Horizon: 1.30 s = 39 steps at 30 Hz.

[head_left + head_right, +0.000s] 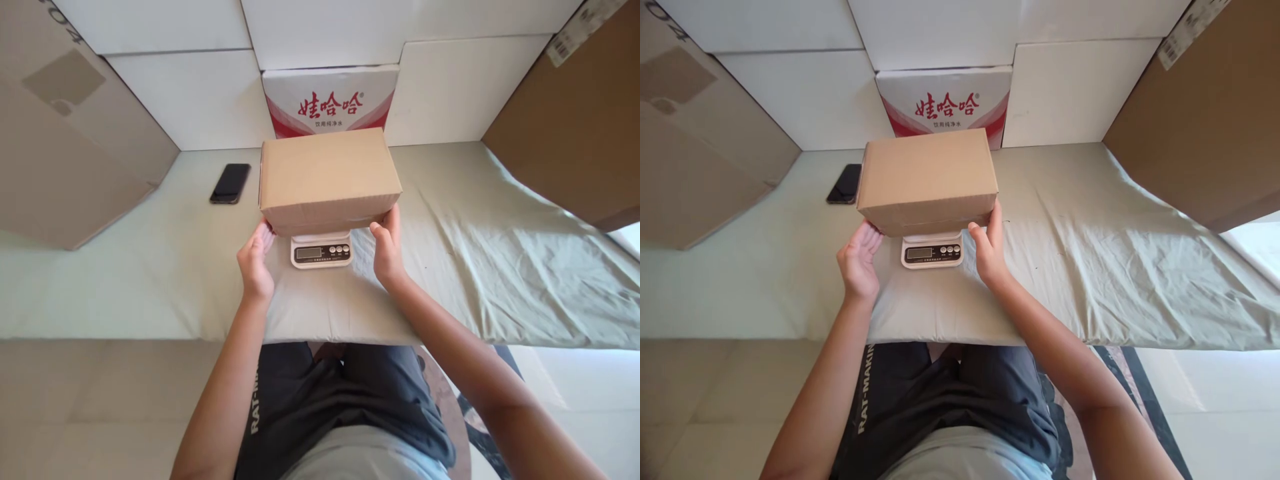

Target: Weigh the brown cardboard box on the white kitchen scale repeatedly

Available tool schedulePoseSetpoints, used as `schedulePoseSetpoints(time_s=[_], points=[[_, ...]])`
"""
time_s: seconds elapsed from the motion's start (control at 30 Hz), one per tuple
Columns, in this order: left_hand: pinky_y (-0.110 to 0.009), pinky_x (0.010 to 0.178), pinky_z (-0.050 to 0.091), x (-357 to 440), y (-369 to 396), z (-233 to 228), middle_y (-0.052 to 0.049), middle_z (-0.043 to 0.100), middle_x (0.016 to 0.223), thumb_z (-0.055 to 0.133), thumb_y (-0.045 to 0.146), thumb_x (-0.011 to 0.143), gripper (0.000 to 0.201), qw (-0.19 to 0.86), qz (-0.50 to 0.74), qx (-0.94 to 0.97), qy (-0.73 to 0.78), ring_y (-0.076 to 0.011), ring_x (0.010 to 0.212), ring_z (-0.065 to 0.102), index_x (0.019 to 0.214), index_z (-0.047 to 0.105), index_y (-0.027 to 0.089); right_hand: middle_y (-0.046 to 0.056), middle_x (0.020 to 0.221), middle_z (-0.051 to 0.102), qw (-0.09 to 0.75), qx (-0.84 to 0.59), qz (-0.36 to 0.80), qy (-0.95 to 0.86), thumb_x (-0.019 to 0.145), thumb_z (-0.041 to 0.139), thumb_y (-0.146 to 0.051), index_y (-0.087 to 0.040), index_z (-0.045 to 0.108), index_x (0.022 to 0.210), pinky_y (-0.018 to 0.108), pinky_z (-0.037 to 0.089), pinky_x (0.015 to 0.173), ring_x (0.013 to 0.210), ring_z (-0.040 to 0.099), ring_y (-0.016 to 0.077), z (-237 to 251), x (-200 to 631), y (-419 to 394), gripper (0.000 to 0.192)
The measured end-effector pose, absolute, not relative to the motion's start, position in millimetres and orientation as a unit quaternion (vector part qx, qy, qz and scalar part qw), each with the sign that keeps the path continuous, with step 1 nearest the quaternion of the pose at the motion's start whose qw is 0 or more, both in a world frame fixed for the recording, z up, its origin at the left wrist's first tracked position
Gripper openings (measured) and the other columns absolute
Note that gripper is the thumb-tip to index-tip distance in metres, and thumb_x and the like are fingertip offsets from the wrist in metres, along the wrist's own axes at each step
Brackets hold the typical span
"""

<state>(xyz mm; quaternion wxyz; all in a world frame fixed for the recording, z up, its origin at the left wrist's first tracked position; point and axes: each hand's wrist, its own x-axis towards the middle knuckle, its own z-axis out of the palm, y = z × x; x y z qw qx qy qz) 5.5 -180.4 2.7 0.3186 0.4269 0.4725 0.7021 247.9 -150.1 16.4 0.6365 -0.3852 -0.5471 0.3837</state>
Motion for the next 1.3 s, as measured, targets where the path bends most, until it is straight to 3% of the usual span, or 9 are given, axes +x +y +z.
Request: schedulePoseSetpoints(time_s=[0.27, 0.5, 0.73, 0.8, 0.9, 0.97, 1.3], points=[[-0.053, 0.125, 0.048, 1, -174, -1, -0.017, 0.075, 0.143, 0.067, 0.076, 0.086, 0.071, 0.315, 0.695, 0.430, 0.483, -0.0369, 0.141, 0.067, 0.130, 0.081, 0.022, 0.004, 0.157, 0.060, 0.626, -0.392, 0.416, -0.531, 0.086, 0.061, -0.048, -0.036, 0.054, 0.137, 0.060, 0.036, 0.136, 0.153, 0.049, 0.0333, 20, 243, -150, 0.053], [-0.052, 0.125, 0.048, 2, -171, 1, -0.017, 0.075, 0.144, 0.067, 0.077, 0.085, 0.073, 0.310, 0.691, 0.430, 0.492, -0.0367, 0.142, 0.067, 0.131, 0.080, 0.022, 0.005, 0.158, 0.058, 0.611, -0.404, 0.415, -0.539, 0.089, 0.058, -0.045, -0.035, 0.051, 0.140, 0.055, 0.040, 0.134, 0.153, 0.049, 0.0295, 22, 244, -149, 0.053], [-0.053, 0.124, 0.050, 3, -171, 2, -0.018, 0.074, 0.144, 0.063, 0.071, 0.089, 0.069, 0.297, 0.689, 0.437, 0.496, -0.0367, 0.142, 0.066, 0.133, 0.079, 0.020, 0.007, 0.156, 0.060, 0.607, -0.401, 0.419, -0.544, 0.089, 0.058, -0.045, -0.033, 0.053, 0.138, 0.060, 0.041, 0.133, 0.150, 0.053, 0.0335, 19, 243, -149, 0.051], [-0.049, 0.126, 0.048, 3, -173, 3, -0.015, 0.069, 0.152, 0.062, 0.067, 0.091, 0.067, 0.275, 0.691, 0.448, 0.497, -0.0344, 0.149, 0.060, 0.138, 0.076, 0.021, 0.006, 0.162, 0.055, 0.617, -0.412, 0.409, -0.531, 0.091, 0.057, -0.049, -0.035, 0.051, 0.143, 0.062, 0.035, 0.136, 0.158, 0.046, 0.0342, 15, 245, -149, 0.055], [-0.046, 0.131, 0.042, -1, -176, 6, -0.012, 0.059, 0.164, 0.056, 0.061, 0.096, 0.063, 0.229, 0.709, 0.439, 0.503, -0.0302, 0.159, 0.048, 0.146, 0.070, 0.023, 0.000, 0.178, 0.034, 0.656, -0.435, 0.376, -0.489, 0.093, 0.053, -0.059, -0.042, 0.040, 0.156, 0.065, 0.024, 0.140, 0.171, 0.027, 0.0322, 7, 255, -146, 0.066], [-0.046, 0.132, 0.040, -4, -177, 7, -0.009, 0.058, 0.166, 0.051, 0.059, 0.100, 0.061, 0.216, 0.718, 0.422, 0.510, -0.0281, 0.161, 0.046, 0.148, 0.068, 0.027, -0.003, 0.181, 0.028, 0.677, -0.442, 0.363, -0.464, 0.094, 0.050, -0.062, -0.045, 0.035, 0.159, 0.066, 0.022, 0.141, 0.173, 0.024, 0.0305, 4, 263, -141, 0.069], [-0.048, 0.132, 0.040, -7, -175, 1, -0.007, 0.061, 0.163, 0.049, 0.058, 0.101, 0.055, 0.257, 0.717, 0.417, 0.496, -0.0274, 0.159, 0.049, 0.144, 0.069, 0.029, 0.004, 0.176, 0.041, 0.668, -0.466, 0.377, -0.441, 0.095, 0.046, -0.067, -0.040, 0.043, 0.156, 0.065, 0.031, 0.136, 0.167, 0.039, 0.0319, -6, 276, -126, 0.067]])
